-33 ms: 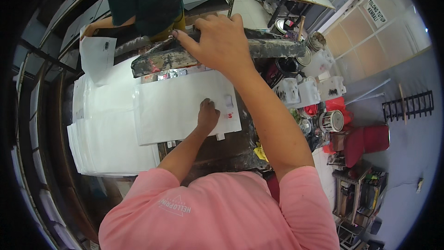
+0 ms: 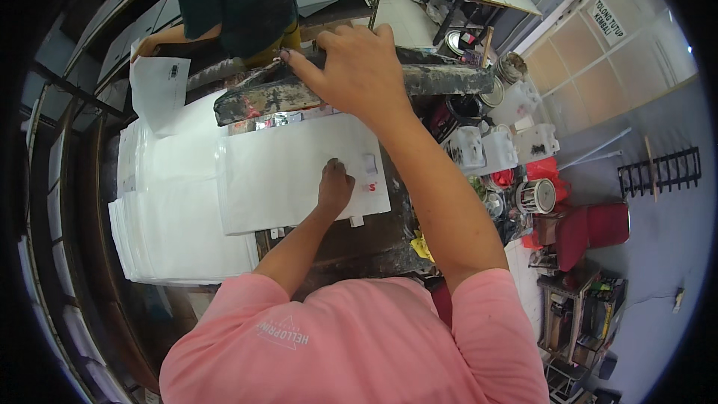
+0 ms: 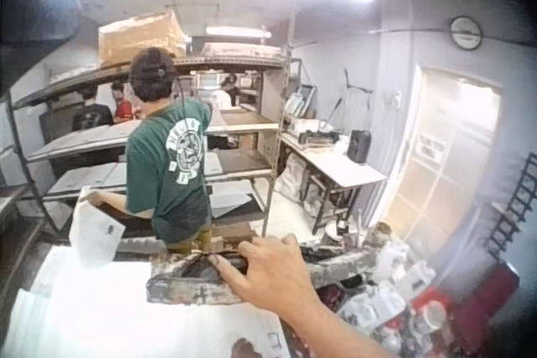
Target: The person performs screen printing on white paper sheets. They place a sheet under a screen, pull a squeegee across the screen to transfer ink, lift the screen, and remove the printed sheet. This cycle repeats continuously with another person assisting by stacking the finished prints.
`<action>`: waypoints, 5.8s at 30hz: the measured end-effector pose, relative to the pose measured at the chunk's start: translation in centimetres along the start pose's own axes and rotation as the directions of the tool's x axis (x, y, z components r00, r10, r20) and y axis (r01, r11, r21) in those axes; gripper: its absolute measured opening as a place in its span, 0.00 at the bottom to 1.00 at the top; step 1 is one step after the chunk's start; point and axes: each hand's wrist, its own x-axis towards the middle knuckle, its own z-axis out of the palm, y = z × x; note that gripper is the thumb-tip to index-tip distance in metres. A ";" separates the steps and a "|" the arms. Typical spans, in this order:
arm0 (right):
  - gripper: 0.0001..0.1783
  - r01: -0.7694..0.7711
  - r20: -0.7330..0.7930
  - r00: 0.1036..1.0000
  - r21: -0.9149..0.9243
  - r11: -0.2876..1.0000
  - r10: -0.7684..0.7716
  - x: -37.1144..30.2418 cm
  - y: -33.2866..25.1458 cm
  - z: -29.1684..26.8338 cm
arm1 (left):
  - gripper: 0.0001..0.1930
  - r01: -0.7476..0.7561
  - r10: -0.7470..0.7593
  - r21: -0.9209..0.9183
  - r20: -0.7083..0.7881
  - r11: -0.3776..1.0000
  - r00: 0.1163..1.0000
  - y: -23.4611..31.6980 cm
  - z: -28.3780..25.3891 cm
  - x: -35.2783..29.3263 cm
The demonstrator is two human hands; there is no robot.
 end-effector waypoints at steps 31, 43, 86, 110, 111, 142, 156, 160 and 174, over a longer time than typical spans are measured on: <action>0.28 0.030 0.046 0.999 -0.057 0.998 -0.028 0.4 -1.4 -1.1 | 0.34 -0.182 0.242 0.310 -0.168 0.933 0.956 -3.0 -3.3 -11.0; 0.25 -0.015 0.752 0.654 0.123 0.992 -0.083 -14.5 2.3 5.2 | 0.62 0.185 -0.383 -0.862 0.390 -0.473 0.837 3.0 -16.3 -13.9; 0.25 0.014 0.613 0.790 -0.007 1.000 -0.007 -31.2 0.1 12.0 | 0.67 0.424 -0.556 -0.813 0.583 -0.399 0.593 -4.0 -6.7 -15.3; 0.26 0.011 0.654 0.757 0.005 1.000 -0.011 -19.6 -1.7 3.5 | 0.50 0.369 -0.209 -0.902 0.415 -0.226 0.886 0.8 -15.2 -15.8; 0.26 -0.018 0.624 0.781 -0.031 0.999 0.033 -18.6 -2.6 1.9 | 0.49 0.321 -0.167 -0.924 0.357 -0.209 0.919 2.1 -16.8 -15.5; 0.32 0.072 0.042 0.997 -0.127 0.989 -0.067 -2.0 -1.8 -0.3 | 0.36 0.280 -0.125 0.161 -0.617 0.947 0.777 -12.1 -21.3 -11.9; 0.32 0.124 0.016 0.992 -0.103 0.987 -0.123 -3.0 -1.5 -0.2 | 0.28 -0.251 0.297 0.364 -0.076 0.897 0.952 -6.0 -6.6 -12.4; 0.37 0.116 0.007 0.993 -0.066 0.991 -0.116 -2.4 -0.8 0.9 | 0.32 -0.202 0.206 0.376 0.028 0.904 0.978 -6.2 -3.7 -12.7; 0.37 0.071 -0.012 0.997 -0.044 0.997 -0.072 -0.9 -0.3 1.1 | 0.30 -0.135 0.132 0.335 0.031 0.932 0.991 -4.9 -4.2 -12.6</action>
